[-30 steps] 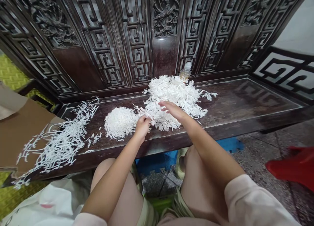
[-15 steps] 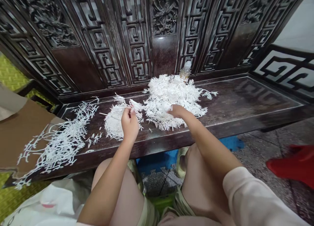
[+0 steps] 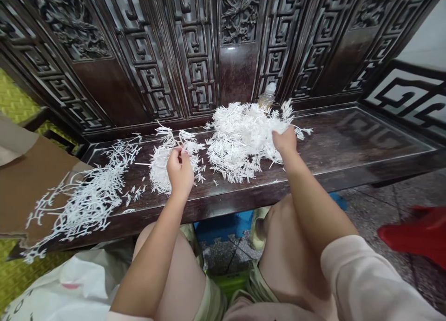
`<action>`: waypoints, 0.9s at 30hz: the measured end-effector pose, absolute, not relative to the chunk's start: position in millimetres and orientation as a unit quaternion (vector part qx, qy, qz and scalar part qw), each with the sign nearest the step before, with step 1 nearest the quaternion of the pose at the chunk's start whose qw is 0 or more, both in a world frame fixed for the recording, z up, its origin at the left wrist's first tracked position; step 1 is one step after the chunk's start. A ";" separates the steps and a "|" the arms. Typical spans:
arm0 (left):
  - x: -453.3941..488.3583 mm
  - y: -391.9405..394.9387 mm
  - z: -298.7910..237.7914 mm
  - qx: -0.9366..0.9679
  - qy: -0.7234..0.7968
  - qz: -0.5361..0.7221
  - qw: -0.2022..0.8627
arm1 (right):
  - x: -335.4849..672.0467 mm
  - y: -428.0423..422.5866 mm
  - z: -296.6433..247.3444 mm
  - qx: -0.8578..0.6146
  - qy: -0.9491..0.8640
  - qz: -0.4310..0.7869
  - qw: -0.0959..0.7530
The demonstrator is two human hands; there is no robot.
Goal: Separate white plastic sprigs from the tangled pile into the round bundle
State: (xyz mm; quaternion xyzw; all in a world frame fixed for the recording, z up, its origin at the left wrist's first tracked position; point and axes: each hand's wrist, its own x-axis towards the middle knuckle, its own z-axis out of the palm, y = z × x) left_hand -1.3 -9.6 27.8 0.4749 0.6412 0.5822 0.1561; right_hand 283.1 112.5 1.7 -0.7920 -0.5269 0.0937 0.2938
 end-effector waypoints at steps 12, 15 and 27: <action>-27.4 -6.6 28.7 0.415 0.667 0.614 0.079 | 132.4 23.2 -31.5 -0.529 -0.797 0.278 -0.083; -36.8 -4.7 28.0 0.389 0.671 0.628 0.065 | 119.2 7.8 -55.7 -0.556 -0.786 0.246 -0.109; -53.7 -10.9 24.2 0.367 0.669 0.642 0.069 | 97.3 22.9 -80.0 -0.555 -0.819 0.141 -0.024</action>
